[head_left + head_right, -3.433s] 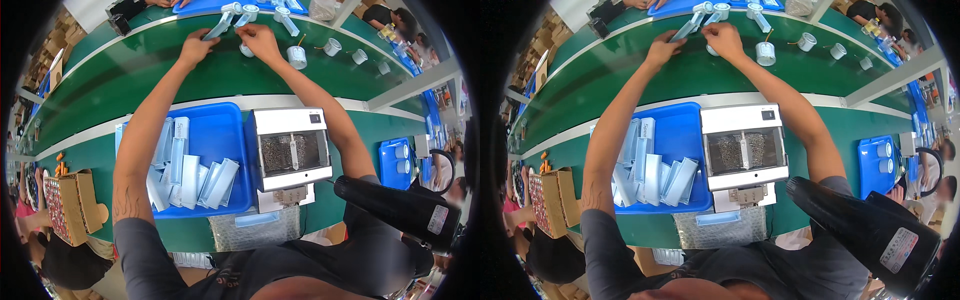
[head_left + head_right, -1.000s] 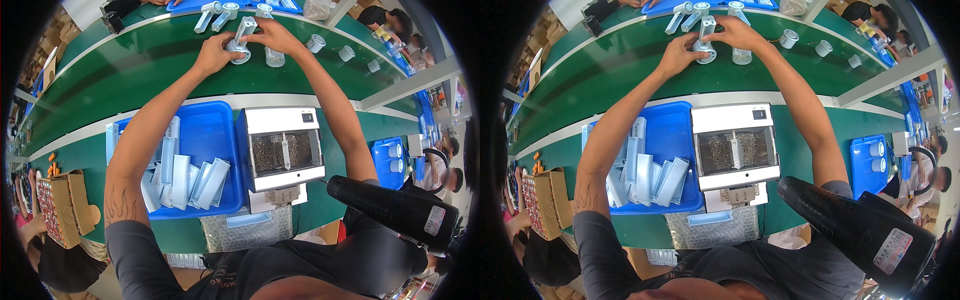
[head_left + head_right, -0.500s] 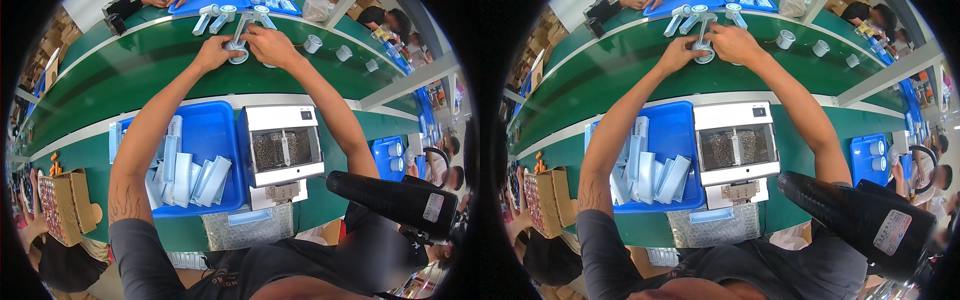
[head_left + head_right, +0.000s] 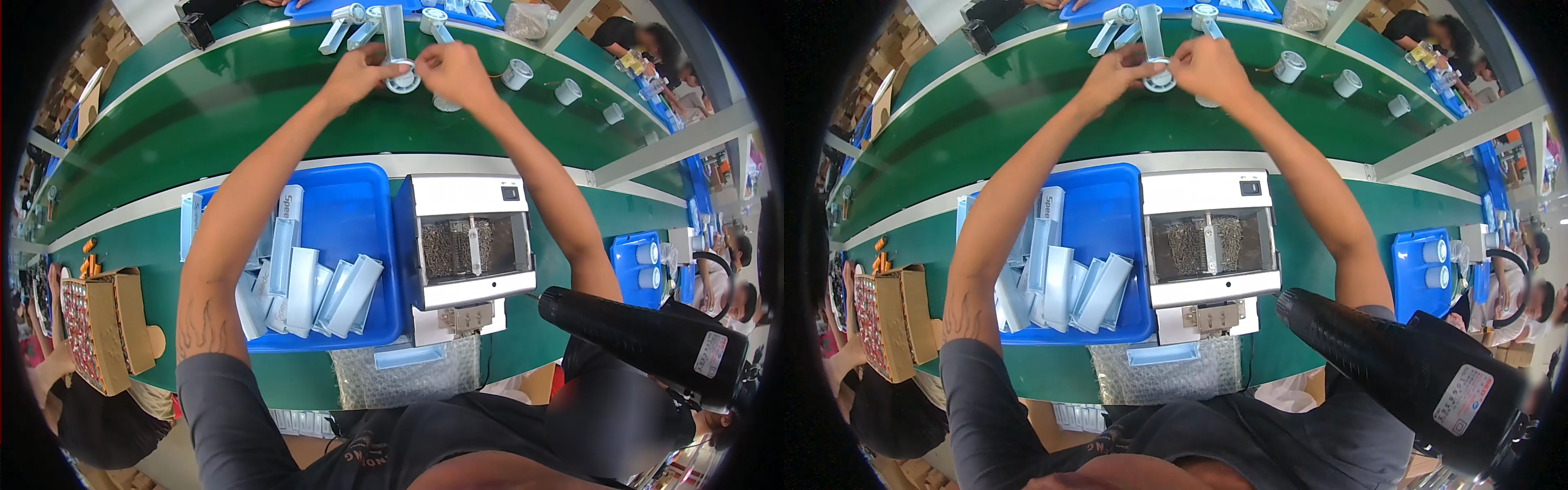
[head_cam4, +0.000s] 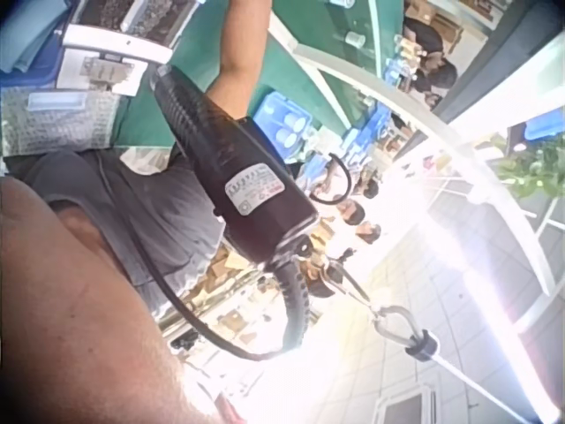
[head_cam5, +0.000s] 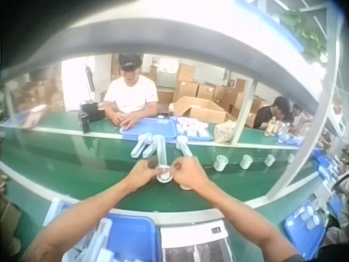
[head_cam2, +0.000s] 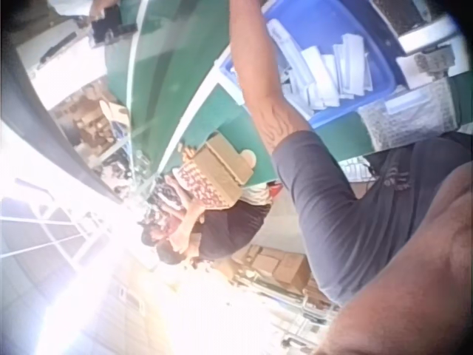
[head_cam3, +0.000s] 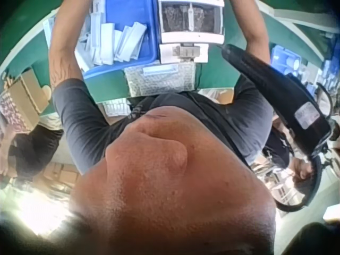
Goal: Assemble small electronic components into plastic housings at a factory assembly line station.
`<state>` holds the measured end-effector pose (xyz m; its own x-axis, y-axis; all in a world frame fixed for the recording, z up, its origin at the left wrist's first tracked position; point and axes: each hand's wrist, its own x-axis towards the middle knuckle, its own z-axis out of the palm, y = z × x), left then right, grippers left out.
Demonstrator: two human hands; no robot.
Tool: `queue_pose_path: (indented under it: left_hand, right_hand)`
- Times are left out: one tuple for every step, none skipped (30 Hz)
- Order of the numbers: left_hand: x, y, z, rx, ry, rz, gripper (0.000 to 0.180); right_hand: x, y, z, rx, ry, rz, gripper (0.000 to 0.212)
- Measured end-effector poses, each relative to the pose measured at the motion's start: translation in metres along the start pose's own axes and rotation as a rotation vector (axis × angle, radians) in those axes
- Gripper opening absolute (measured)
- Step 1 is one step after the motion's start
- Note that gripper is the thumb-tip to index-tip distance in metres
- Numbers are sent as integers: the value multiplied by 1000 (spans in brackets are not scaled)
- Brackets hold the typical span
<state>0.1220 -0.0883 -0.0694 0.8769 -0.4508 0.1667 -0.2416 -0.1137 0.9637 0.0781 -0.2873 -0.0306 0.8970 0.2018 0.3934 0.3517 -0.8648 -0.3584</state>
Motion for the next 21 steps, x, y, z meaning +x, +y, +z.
queue_pose_path:
  left_hand:
    - [3,1,-8,-27,-34,7,71]
    - [4,1,-16,-43,-86,45,71]
    - [2,8,-23,-60,-138,76,70]
    - [3,13,-30,-24,-215,36,71]
    - [7,19,-36,-4,-297,34,73]
    - [10,24,-41,11,-376,34,75]
    - [12,27,-46,-9,-364,30,77]
    - [16,32,-53,-8,-380,15,75]
    - [20,33,-65,3,-386,-9,73]
    - [28,41,-61,20,-405,-27,63]
    - [34,49,-57,-30,-448,-22,61]
    - [36,53,-59,-75,-482,-29,59]
    - [30,54,-54,-125,-356,-7,55]
    - [33,51,-50,-198,-283,25,49]
    - [40,47,-54,-264,-205,62,44]
    - [48,40,-79,-234,-260,-122,63]
    - [49,34,-102,25,-142,-122,63]
    - [47,32,-116,281,-31,-118,63]
    - [67,61,-65,420,-88,26,54]
    - [47,52,-81,438,-69,-5,54]
    - [23,45,-107,466,-95,61,45]
  right_hand:
    - [17,5,-11,420,-183,243,51]
    - [21,11,-21,578,-246,280,60]
    - [25,5,-32,741,-312,320,69]
    - [28,3,-37,692,-300,311,79]
    - [32,1,-44,636,-337,326,74]
    - [38,-1,-52,574,-378,340,69]
    - [49,-7,-53,647,-384,557,33]
    - [49,-10,-57,643,-385,559,33]
    - [45,-18,-57,642,-288,425,34]
    - [39,-14,-66,620,-175,305,34]
    - [37,27,-59,1036,-183,-178,36]
    - [39,29,-60,1039,-186,-178,36]
    - [41,31,-61,1059,-190,97,37]
    - [42,33,-62,1067,-193,372,38]
    - [50,45,-59,1102,-173,421,37]
    - [60,35,-46,1125,-197,400,37]
    - [64,30,-34,1184,-17,559,39]
    - [69,29,-23,1226,171,721,41]
    - [58,137,-54,1225,234,510,50]
    - [63,125,-29,1255,204,509,50]
    - [68,97,-2,1323,306,572,43]
